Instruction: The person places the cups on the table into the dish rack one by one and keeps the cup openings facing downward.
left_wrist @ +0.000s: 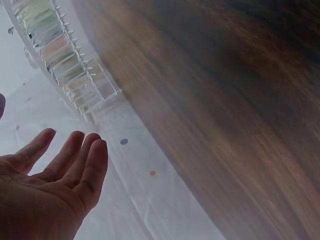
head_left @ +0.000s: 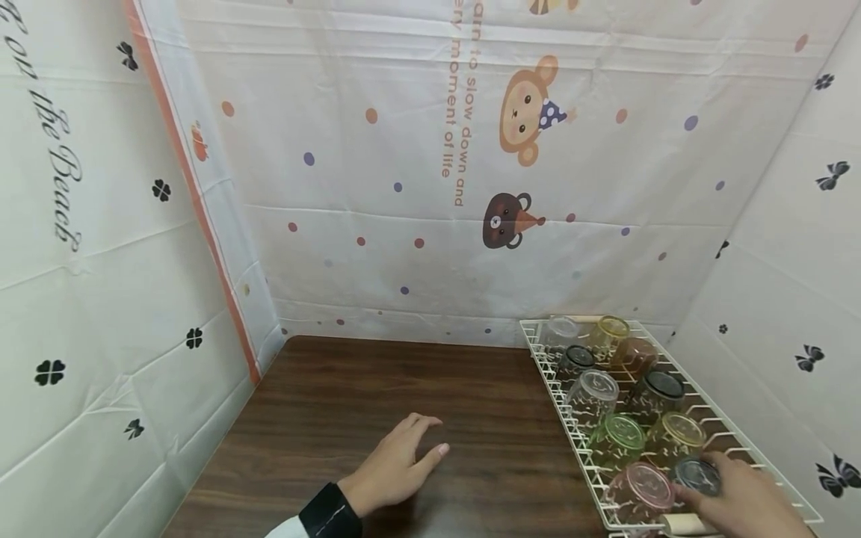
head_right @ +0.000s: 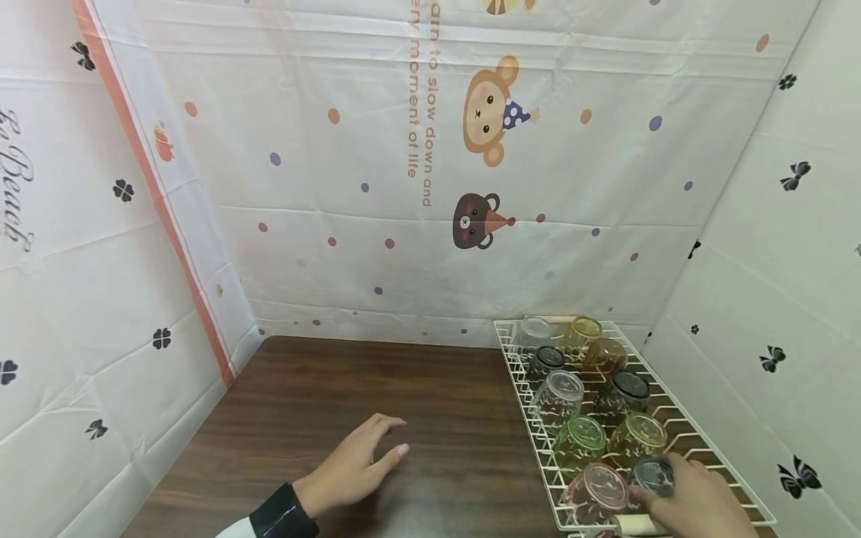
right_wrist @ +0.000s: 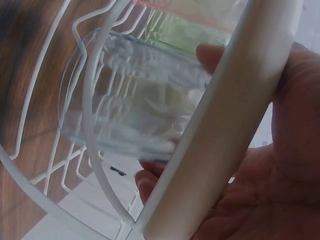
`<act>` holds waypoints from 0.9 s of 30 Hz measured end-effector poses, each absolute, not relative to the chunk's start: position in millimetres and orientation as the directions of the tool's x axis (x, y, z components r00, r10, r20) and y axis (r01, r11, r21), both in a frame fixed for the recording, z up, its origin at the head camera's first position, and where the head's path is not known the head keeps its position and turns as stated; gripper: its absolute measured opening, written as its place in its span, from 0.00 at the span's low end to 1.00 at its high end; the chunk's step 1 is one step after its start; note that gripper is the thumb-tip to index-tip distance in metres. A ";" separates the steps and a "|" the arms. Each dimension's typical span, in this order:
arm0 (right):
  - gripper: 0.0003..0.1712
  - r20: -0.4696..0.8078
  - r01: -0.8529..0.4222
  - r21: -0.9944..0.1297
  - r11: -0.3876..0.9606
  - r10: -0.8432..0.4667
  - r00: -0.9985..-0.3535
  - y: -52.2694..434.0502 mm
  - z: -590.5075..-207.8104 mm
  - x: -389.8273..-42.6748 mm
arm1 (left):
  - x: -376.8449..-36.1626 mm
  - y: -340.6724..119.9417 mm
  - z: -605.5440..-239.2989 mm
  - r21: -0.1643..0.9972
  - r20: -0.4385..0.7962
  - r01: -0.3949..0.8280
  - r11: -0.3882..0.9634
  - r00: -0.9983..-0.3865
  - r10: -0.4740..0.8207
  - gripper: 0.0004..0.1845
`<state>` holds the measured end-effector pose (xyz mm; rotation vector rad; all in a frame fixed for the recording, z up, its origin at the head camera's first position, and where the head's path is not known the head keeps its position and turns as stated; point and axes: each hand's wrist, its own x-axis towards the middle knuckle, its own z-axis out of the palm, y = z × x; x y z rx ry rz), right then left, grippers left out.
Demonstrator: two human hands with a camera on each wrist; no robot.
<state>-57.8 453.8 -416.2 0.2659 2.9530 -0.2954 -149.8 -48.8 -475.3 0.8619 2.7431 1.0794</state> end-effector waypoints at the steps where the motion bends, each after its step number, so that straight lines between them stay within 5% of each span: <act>1: 0.59 -0.186 0.201 -0.187 0.962 0.167 -0.968 454.0 -415.5 -57.9 | -149.6 -49.4 -475.1 0.649 0.138 0.474 0.595 -0.843 0.521 0.34; 14: 0.44 -0.134 0.203 -0.271 0.941 0.172 -0.976 464.2 -408.5 -56.8 | -151.4 -52.9 -473.2 0.642 0.154 0.476 0.601 -0.848 0.507 0.32; 27: 0.55 -0.155 0.233 -0.221 0.947 0.201 -0.967 477.0 -414.5 -58.7 | -149.4 -54.2 -473.3 0.638 0.161 0.480 0.602 -0.847 0.506 0.31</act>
